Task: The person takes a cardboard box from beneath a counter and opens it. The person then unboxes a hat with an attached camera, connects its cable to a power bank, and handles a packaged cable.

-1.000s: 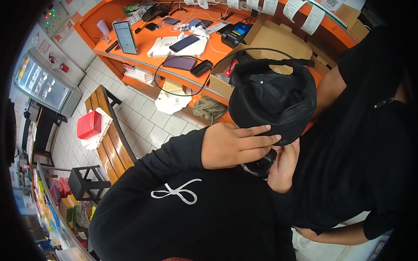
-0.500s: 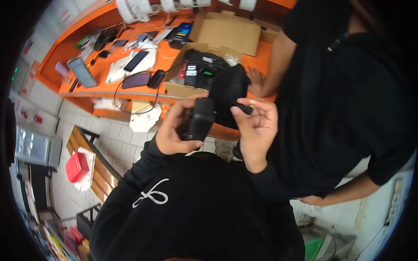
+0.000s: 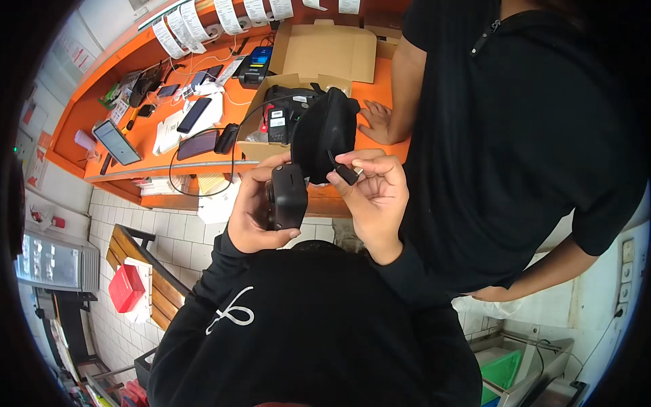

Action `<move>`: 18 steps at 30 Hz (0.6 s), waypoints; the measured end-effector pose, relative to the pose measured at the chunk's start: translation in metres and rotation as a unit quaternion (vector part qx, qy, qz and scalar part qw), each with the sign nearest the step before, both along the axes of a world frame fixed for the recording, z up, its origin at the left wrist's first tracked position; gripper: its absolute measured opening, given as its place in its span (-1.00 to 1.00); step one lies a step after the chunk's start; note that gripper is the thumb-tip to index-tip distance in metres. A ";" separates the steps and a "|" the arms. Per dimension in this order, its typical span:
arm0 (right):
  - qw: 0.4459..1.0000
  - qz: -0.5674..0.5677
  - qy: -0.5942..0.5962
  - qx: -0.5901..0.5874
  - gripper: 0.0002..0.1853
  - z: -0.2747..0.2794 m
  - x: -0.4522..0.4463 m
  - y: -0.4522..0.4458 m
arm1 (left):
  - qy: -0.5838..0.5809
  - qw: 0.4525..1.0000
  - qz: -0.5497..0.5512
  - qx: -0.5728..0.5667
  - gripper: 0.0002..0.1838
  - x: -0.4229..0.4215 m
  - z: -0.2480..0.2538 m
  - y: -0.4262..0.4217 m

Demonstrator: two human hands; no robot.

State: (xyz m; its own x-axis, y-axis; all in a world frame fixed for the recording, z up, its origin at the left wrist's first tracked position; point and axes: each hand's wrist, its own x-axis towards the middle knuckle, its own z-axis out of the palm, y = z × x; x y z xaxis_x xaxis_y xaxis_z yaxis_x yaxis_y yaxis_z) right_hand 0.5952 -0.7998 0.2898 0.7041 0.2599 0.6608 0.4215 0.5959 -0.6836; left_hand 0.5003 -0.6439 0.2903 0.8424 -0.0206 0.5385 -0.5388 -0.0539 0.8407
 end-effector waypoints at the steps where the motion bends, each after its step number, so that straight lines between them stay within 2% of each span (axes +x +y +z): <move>1: 1.000 0.001 0.000 0.001 -0.62 0.000 0.000 0.000 | -0.005 1.000 0.001 0.006 -0.28 0.000 0.000 0.000; 18: 1.000 0.026 -0.015 0.005 -0.64 -0.002 0.002 -0.005 | -0.027 0.999 0.028 0.017 -0.26 0.002 -0.005 -0.006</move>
